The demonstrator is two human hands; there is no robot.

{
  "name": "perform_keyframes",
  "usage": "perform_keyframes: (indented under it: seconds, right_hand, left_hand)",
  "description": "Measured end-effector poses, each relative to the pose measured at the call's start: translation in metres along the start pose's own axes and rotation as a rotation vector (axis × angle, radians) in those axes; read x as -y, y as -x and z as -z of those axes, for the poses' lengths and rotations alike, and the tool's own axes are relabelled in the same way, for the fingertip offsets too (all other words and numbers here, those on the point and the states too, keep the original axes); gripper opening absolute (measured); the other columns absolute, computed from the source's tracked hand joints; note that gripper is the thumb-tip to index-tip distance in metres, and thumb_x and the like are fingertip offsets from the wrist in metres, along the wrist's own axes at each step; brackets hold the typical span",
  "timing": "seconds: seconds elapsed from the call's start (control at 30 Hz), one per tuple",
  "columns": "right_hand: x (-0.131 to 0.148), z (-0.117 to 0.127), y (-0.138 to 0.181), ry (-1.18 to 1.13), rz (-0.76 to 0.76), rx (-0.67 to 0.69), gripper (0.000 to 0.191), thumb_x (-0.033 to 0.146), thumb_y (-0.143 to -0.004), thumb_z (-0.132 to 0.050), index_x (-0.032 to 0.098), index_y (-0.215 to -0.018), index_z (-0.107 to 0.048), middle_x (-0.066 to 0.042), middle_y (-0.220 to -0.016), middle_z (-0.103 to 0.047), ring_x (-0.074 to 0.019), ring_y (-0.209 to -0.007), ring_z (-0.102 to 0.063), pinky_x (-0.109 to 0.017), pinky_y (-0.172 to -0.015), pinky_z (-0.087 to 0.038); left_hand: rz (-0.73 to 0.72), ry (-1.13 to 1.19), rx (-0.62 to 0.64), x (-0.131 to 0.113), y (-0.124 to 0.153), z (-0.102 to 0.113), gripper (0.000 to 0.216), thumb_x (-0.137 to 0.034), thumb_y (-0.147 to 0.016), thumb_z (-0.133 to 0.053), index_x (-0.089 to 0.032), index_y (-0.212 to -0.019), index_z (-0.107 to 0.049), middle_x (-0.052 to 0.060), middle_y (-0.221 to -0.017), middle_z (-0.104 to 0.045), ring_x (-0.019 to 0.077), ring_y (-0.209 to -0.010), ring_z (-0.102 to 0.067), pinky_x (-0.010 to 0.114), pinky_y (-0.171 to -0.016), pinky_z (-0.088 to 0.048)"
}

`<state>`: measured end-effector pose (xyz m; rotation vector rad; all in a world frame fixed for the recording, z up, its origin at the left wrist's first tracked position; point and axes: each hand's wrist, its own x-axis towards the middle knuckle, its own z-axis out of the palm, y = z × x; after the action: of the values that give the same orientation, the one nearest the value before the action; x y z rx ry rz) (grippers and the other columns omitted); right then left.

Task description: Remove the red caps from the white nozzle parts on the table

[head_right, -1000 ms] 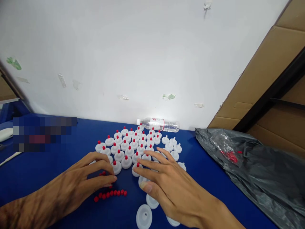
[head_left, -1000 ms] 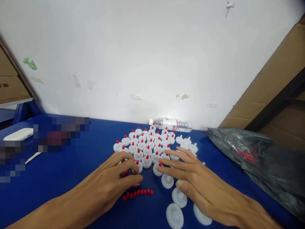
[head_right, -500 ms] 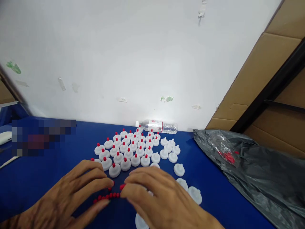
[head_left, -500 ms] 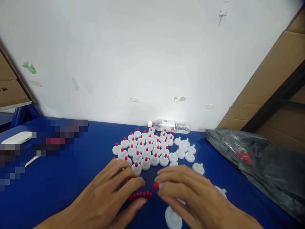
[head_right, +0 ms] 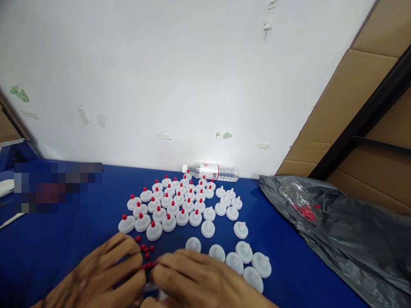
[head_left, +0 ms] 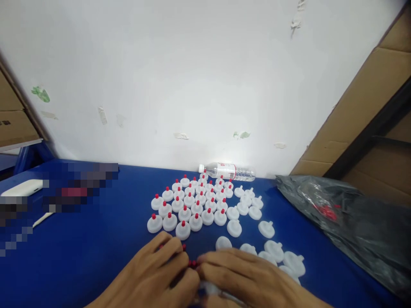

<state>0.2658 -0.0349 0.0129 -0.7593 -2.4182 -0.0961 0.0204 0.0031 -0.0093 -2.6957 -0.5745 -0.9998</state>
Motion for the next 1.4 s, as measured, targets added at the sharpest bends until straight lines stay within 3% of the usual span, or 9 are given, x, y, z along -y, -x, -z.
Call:
perform_keyframes:
  seconds: [0.07, 0.17, 0.27, 0.43, 0.7, 0.83, 1.0, 1.2, 1.4]
  right_hand:
    - [-0.01, 0.007, 0.001, 0.034, 0.018, -0.038, 0.021, 0.023, -0.112, -0.048, 0.023, -0.119, -0.068, -0.001, -0.121, -0.08, -0.012, -0.119, -0.073, -0.021, -0.113, -0.05]
    - [-0.024, 0.017, 0.0, 0.048, -0.099, -0.111, 0.016, 0.021, -0.109, -0.054, 0.023, -0.117, -0.067, -0.006, -0.121, -0.078, -0.0145, -0.113, -0.074, -0.022, -0.1, -0.059]
    - [-0.031, 0.018, -0.003, 0.081, -0.201, -0.04, 0.024, 0.031, -0.11, -0.052, 0.023, -0.126, -0.068, -0.008, -0.127, -0.075, -0.0179, -0.113, -0.075, -0.027, -0.095, -0.062]
    - [-0.03, 0.017, -0.008, 0.03, -0.21, 0.182, 0.037, 0.037, -0.11, -0.05, 0.023, -0.139, -0.068, -0.005, -0.138, -0.073, -0.0247, -0.137, -0.062, -0.044, -0.119, -0.048]
    - [-0.033, 0.025, -0.006, -0.076, -0.256, 0.256, 0.037, 0.033, -0.11, -0.05, 0.032, -0.145, -0.063, 0.001, -0.145, -0.069, -0.0225, -0.142, -0.056, -0.047, -0.127, -0.034]
    - [-0.038, 0.027, -0.002, -0.042, -0.317, 0.181, 0.036, 0.031, -0.111, -0.044, 0.029, -0.139, -0.067, -0.004, -0.136, -0.072, -0.025, -0.133, -0.06, -0.052, -0.12, -0.039]
    - [-0.037, 0.026, -0.005, -0.119, -0.306, 0.262, 0.031, 0.031, -0.109, -0.049, 0.03, -0.129, -0.073, -0.001, -0.119, -0.077, -0.0229, -0.122, -0.065, -0.051, -0.123, -0.036]
    - [-0.036, 0.024, -0.004, -0.11, -0.309, 0.294, 0.032, 0.032, -0.109, -0.049, 0.03, -0.129, -0.074, -0.001, -0.122, -0.077, -0.0239, -0.126, -0.064, -0.052, -0.125, -0.033]
    - [-0.044, 0.029, -0.002, 0.029, -0.317, 0.171, 0.036, 0.029, -0.112, -0.041, 0.027, -0.134, -0.069, -0.006, -0.131, -0.073, -0.0256, -0.129, -0.061, -0.058, -0.12, -0.037]
  left_hand:
    - [0.041, 0.073, -0.025, 0.012, -0.002, 0.006, 0.036, -0.023, -0.112, -0.041, -0.024, -0.078, -0.053, -0.002, -0.069, -0.058, 0.0183, -0.067, -0.048, 0.036, -0.066, -0.041]
    - [0.116, 0.108, 0.017, 0.03, -0.004, 0.02, 0.032, -0.015, -0.109, -0.037, -0.024, -0.082, -0.053, 0.0, -0.077, -0.06, 0.0184, -0.072, -0.052, 0.035, -0.067, -0.044]
    - [0.203, 0.129, 0.089, 0.04, -0.005, 0.027, 0.024, -0.015, -0.108, -0.042, -0.023, -0.09, -0.056, 0.001, -0.085, -0.062, 0.0185, -0.078, -0.054, 0.033, -0.069, -0.046]
    - [0.147, 0.179, 0.032, 0.035, -0.001, 0.02, 0.013, -0.01, -0.106, -0.053, -0.02, -0.111, -0.06, 0.002, -0.098, -0.065, 0.0169, -0.091, -0.056, 0.028, -0.084, -0.049]
    - [0.087, 0.073, 0.051, 0.044, 0.008, 0.017, 0.049, 0.006, -0.101, -0.045, -0.025, -0.133, -0.063, 0.003, -0.119, -0.066, 0.0156, -0.105, -0.056, 0.026, -0.093, -0.049]
    - [0.012, 0.077, 0.102, 0.05, 0.009, 0.017, 0.036, -0.005, -0.105, -0.052, -0.024, -0.133, -0.064, 0.001, -0.117, -0.073, 0.0173, -0.114, -0.057, 0.026, -0.099, -0.048]
    - [0.139, 0.109, 0.08, 0.044, 0.01, 0.01, 0.031, -0.009, -0.108, -0.049, -0.029, -0.121, -0.069, -0.001, -0.109, -0.074, 0.0193, -0.113, -0.057, 0.03, -0.098, -0.047]
    - [0.114, 0.069, 0.048, 0.045, 0.006, 0.006, 0.031, -0.007, -0.103, -0.053, -0.03, -0.112, -0.072, -0.001, -0.1, -0.073, 0.0181, -0.094, -0.059, 0.031, -0.085, -0.045]
    - [0.175, 0.1, 0.101, 0.046, 0.006, 0.009, 0.04, 0.001, -0.099, -0.047, -0.029, -0.109, -0.07, -0.002, -0.102, -0.075, 0.0209, -0.1, -0.058, 0.037, -0.09, -0.039]
